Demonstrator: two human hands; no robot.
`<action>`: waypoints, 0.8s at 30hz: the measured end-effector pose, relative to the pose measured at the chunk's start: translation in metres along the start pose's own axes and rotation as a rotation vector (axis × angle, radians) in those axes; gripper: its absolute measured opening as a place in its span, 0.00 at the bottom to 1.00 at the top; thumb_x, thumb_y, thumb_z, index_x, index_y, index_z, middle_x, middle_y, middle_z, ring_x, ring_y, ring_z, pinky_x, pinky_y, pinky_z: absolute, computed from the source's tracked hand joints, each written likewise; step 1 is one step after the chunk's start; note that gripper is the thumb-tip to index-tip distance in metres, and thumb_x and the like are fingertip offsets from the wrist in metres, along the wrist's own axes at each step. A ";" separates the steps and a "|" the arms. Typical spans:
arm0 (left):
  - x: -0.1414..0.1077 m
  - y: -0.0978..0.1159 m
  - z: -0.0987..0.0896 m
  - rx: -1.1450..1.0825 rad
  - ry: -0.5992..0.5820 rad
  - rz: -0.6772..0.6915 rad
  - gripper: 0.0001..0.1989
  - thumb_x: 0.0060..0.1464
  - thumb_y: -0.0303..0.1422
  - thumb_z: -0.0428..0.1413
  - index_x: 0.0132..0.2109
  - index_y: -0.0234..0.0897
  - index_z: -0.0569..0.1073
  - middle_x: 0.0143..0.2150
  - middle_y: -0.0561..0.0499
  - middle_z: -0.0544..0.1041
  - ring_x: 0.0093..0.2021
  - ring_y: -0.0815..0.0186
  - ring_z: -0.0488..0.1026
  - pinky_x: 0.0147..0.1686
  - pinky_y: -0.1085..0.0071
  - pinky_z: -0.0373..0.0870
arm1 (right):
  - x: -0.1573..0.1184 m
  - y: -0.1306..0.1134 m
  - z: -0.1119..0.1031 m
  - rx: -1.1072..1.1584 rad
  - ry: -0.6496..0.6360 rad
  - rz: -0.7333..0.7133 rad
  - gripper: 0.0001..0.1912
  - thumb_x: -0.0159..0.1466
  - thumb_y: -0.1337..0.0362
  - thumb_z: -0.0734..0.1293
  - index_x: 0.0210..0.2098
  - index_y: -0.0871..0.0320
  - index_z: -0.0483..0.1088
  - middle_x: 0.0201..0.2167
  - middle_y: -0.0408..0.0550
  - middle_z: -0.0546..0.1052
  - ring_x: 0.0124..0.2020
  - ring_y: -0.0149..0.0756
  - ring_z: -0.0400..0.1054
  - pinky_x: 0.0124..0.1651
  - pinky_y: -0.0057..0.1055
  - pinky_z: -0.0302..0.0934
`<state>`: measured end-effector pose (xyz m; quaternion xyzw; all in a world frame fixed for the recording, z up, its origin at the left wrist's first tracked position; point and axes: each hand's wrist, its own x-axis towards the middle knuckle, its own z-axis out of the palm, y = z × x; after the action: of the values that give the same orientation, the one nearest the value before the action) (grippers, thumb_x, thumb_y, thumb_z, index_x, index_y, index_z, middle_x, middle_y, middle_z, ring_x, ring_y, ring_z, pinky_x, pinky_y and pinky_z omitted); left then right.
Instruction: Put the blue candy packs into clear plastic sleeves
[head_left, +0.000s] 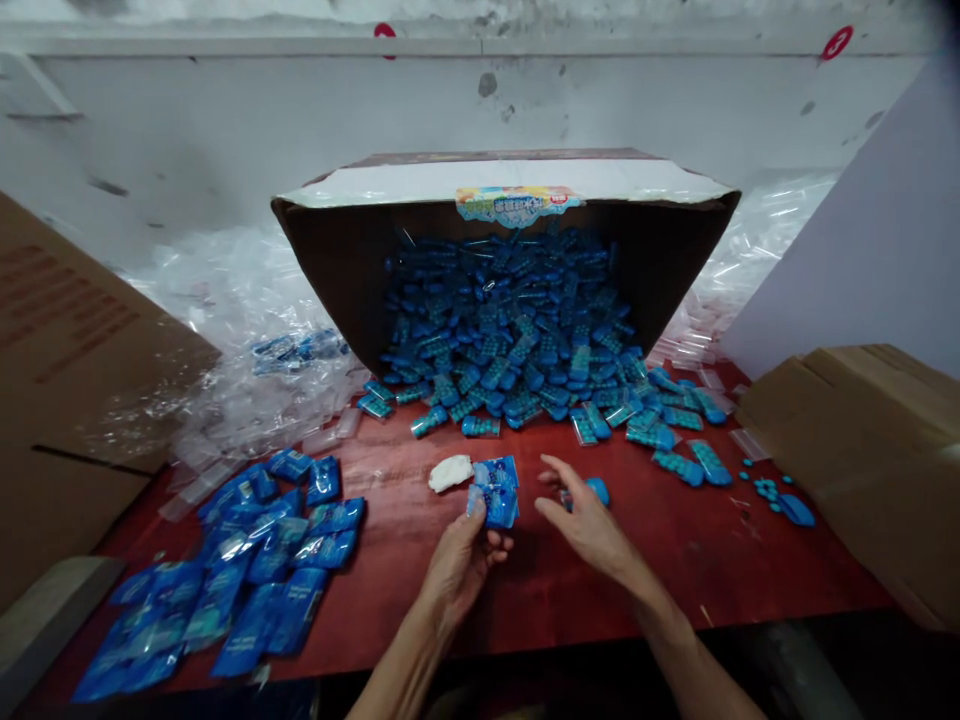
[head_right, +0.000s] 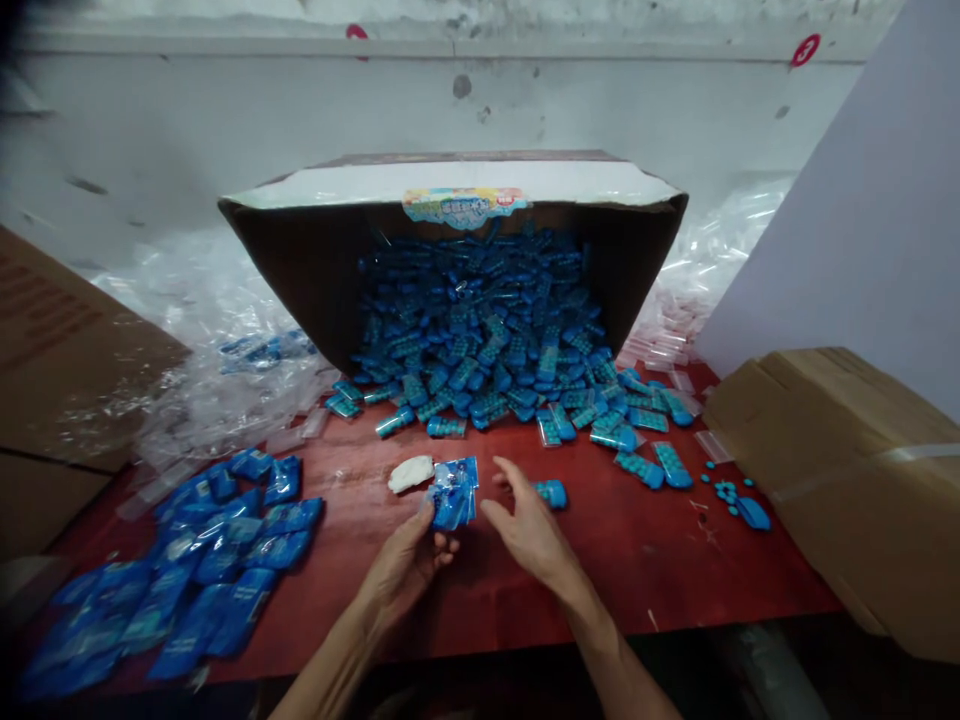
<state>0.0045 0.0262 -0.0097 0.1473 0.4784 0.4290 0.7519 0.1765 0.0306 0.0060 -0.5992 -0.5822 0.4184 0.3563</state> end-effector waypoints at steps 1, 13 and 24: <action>-0.001 0.000 0.002 0.012 -0.010 0.012 0.13 0.43 0.40 0.57 0.26 0.33 0.67 0.15 0.55 0.68 0.20 0.70 0.70 0.19 0.78 0.64 | 0.001 -0.008 0.006 0.184 -0.079 0.044 0.25 0.54 0.65 0.61 0.51 0.56 0.56 0.41 0.49 0.69 0.42 0.36 0.64 0.45 0.34 0.57; -0.001 -0.008 0.000 0.297 0.005 0.139 0.16 0.37 0.41 0.59 0.25 0.29 0.72 0.16 0.53 0.69 0.17 0.72 0.64 0.20 0.75 0.61 | -0.003 -0.010 0.036 0.683 -0.179 0.172 0.26 0.48 0.72 0.61 0.47 0.56 0.59 0.23 0.37 0.68 0.21 0.25 0.62 0.26 0.23 0.58; -0.008 -0.002 0.001 0.039 -0.136 -0.079 0.12 0.42 0.37 0.58 0.25 0.30 0.71 0.18 0.51 0.70 0.19 0.72 0.67 0.19 0.77 0.61 | -0.011 -0.007 0.005 0.097 -0.346 -0.077 0.24 0.55 0.64 0.61 0.52 0.52 0.58 0.40 0.46 0.71 0.39 0.35 0.65 0.43 0.34 0.57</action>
<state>0.0052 0.0186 -0.0059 0.1718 0.4398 0.3788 0.7960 0.1697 0.0199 0.0116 -0.4777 -0.6365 0.5286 0.2953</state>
